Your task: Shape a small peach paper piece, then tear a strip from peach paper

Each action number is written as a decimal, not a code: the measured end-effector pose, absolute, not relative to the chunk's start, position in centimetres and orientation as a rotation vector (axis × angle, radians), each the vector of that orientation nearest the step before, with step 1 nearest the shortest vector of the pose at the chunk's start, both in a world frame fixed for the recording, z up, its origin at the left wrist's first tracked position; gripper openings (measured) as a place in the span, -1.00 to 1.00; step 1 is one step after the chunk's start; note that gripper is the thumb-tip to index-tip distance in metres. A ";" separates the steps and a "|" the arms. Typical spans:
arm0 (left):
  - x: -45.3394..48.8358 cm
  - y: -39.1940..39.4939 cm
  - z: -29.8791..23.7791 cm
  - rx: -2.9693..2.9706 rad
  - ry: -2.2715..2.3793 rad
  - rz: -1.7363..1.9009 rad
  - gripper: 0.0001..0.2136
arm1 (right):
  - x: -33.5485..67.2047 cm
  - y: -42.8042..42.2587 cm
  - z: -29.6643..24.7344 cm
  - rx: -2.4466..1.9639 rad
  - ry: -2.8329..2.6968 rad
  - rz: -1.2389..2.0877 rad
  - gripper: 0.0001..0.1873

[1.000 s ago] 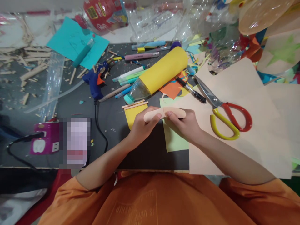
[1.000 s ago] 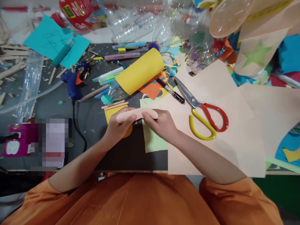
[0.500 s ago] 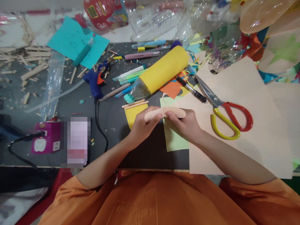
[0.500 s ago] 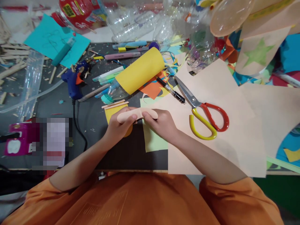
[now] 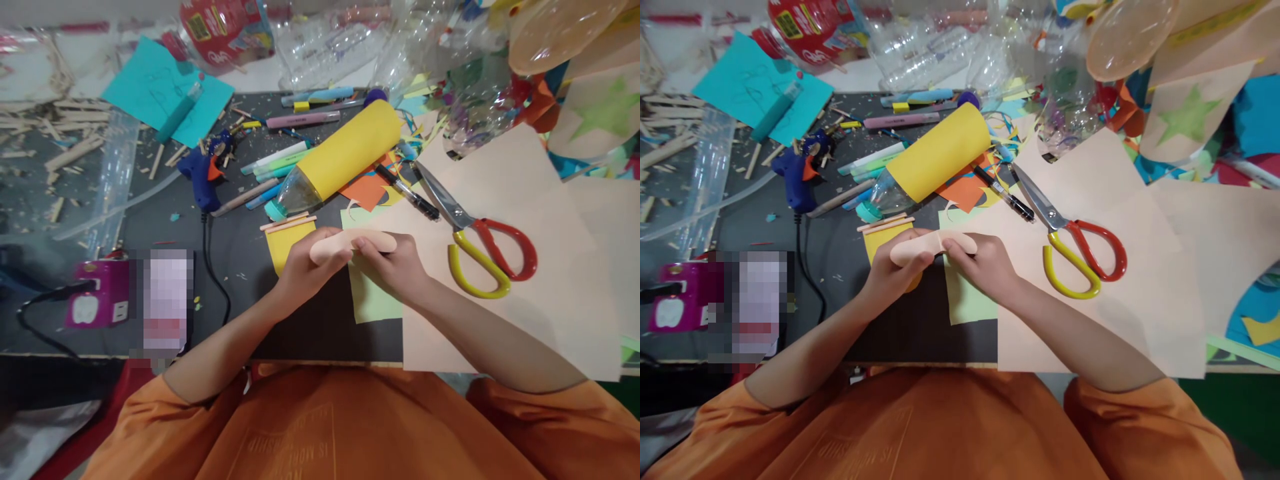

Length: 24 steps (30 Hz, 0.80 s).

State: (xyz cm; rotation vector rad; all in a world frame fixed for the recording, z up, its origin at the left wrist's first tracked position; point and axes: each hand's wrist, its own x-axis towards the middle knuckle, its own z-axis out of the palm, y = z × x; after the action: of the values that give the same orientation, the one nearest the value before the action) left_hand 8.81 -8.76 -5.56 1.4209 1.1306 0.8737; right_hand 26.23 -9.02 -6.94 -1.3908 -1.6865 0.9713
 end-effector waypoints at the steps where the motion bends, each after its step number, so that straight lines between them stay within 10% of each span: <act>1: 8.7 -8.8 -5.7 1.404 1.071 0.902 -0.55 | 26.2 -9.1 -6.9 -1.384 -1.667 0.980 -0.59; 24: 9.3 -8.2 -5.7 0.916 1.203 0.878 -0.78 | 26.8 -9.0 -7.4 -1.075 -1.878 0.792 -0.69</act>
State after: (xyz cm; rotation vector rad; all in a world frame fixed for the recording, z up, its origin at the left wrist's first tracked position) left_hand 9.30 -8.18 -5.70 0.9162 1.2032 0.8780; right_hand 26.78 -9.04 -7.37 -1.0746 -1.8781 0.7918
